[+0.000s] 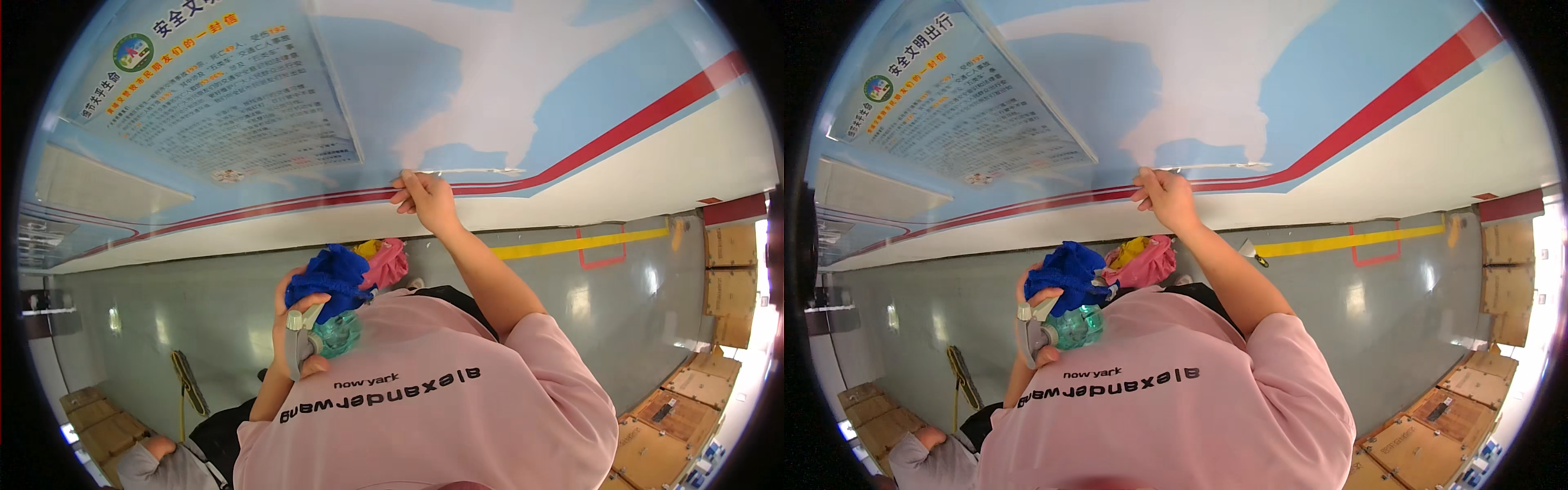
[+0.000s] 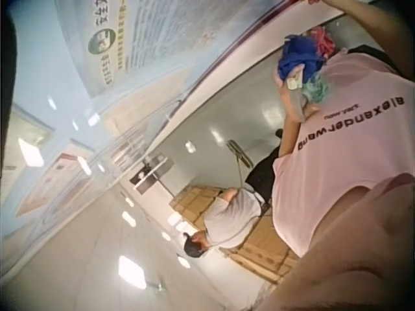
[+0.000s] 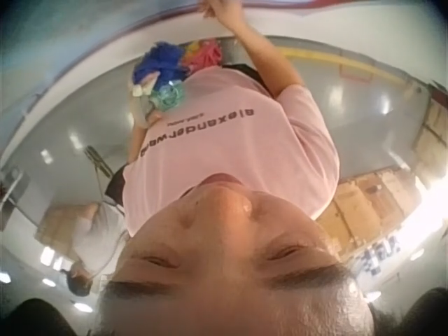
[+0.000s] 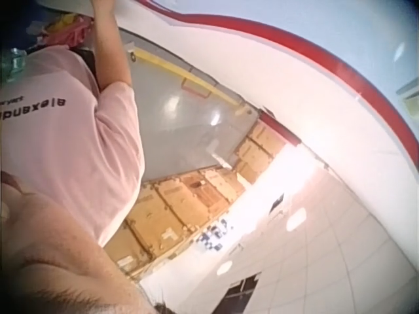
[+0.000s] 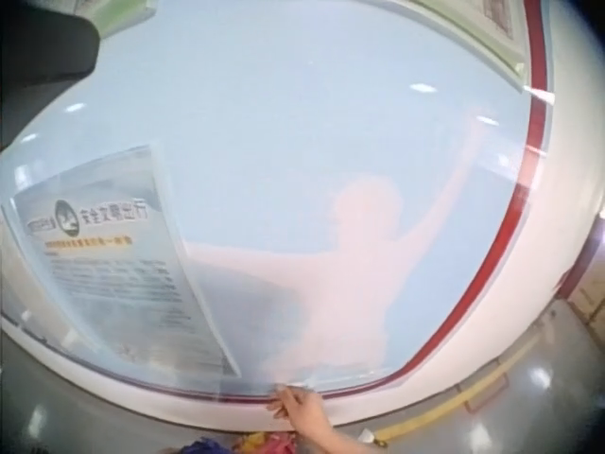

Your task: Peeling a large adhesive poster or wall graphic from a vertical surface.

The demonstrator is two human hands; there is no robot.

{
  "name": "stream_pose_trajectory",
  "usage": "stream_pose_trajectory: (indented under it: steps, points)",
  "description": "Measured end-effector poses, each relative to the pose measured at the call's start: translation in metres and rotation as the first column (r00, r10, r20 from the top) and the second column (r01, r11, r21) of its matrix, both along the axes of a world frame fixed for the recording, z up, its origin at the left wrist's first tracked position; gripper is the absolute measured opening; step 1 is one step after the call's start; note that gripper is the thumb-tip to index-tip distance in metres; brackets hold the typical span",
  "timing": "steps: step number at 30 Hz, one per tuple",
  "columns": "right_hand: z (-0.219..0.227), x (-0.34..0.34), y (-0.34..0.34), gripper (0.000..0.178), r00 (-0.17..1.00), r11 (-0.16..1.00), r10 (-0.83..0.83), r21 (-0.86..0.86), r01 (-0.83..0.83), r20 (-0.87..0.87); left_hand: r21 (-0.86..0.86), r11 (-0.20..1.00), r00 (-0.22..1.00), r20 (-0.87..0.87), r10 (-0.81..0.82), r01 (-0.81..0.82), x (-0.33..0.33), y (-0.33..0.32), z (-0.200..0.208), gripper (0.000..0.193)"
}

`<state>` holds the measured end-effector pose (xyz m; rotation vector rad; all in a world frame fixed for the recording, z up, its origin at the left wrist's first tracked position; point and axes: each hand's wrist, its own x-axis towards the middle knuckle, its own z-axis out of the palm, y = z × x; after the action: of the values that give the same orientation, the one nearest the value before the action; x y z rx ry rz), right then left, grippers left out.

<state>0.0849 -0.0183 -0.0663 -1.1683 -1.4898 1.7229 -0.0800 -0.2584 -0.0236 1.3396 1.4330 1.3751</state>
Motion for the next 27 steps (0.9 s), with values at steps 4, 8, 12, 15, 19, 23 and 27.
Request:
stream_pose_trajectory:
  steps: [4, 8, 12, 15, 19, 23, 27]
  points:
    - [-0.012, 0.005, 0.0, 0.037, 0.998, 0.98, -0.047, 0.195, 0.038, 0.041, -0.014, 1.0, 1.0, 0.006, 0.015, -0.015, -0.009, -0.003, -0.002, 0.085]
    - [-0.016, 0.01, 0.0, 0.034, 0.984, 0.896, -0.098, 0.443, 0.021, 0.152, -0.003, 0.999, 0.998, -0.042, 0.051, -0.051, -0.011, -0.007, -0.003, 0.086]
    - [-0.021, 0.01, 0.001, 0.033, 0.973, 0.888, -0.12, 0.459, 0.016, 0.199, -0.14, 0.988, 0.997, 0.018, 0.072, -0.069, -0.015, -0.006, -0.01, 0.086]
    - [-0.024, 0.012, 0.002, 0.033, 0.963, 0.855, -0.146, 0.519, 0.008, 0.225, -0.128, 0.988, 0.996, 0.022, 0.092, -0.088, -0.007, -0.008, -0.005, 0.085]
    - [-0.019, 0.013, 0.005, 0.035, 0.943, 0.807, -0.153, 0.588, -0.053, 0.296, 0.022, 0.997, 0.997, -0.009, 0.079, -0.078, -0.002, -0.007, -0.003, 0.085]
    - [-0.022, 0.018, 0.012, 0.037, 0.922, 0.711, -0.151, 0.687, -0.15, 0.358, 0.007, 0.996, 0.995, -0.048, 0.093, -0.092, 0.003, -0.007, -0.004, 0.084]
    - [-0.03, 0.02, 0.016, 0.038, 0.922, 0.68, -0.151, 0.715, -0.165, 0.356, -0.153, 0.978, 0.99, 0.009, 0.142, -0.138, 0.007, -0.001, -0.007, 0.086]
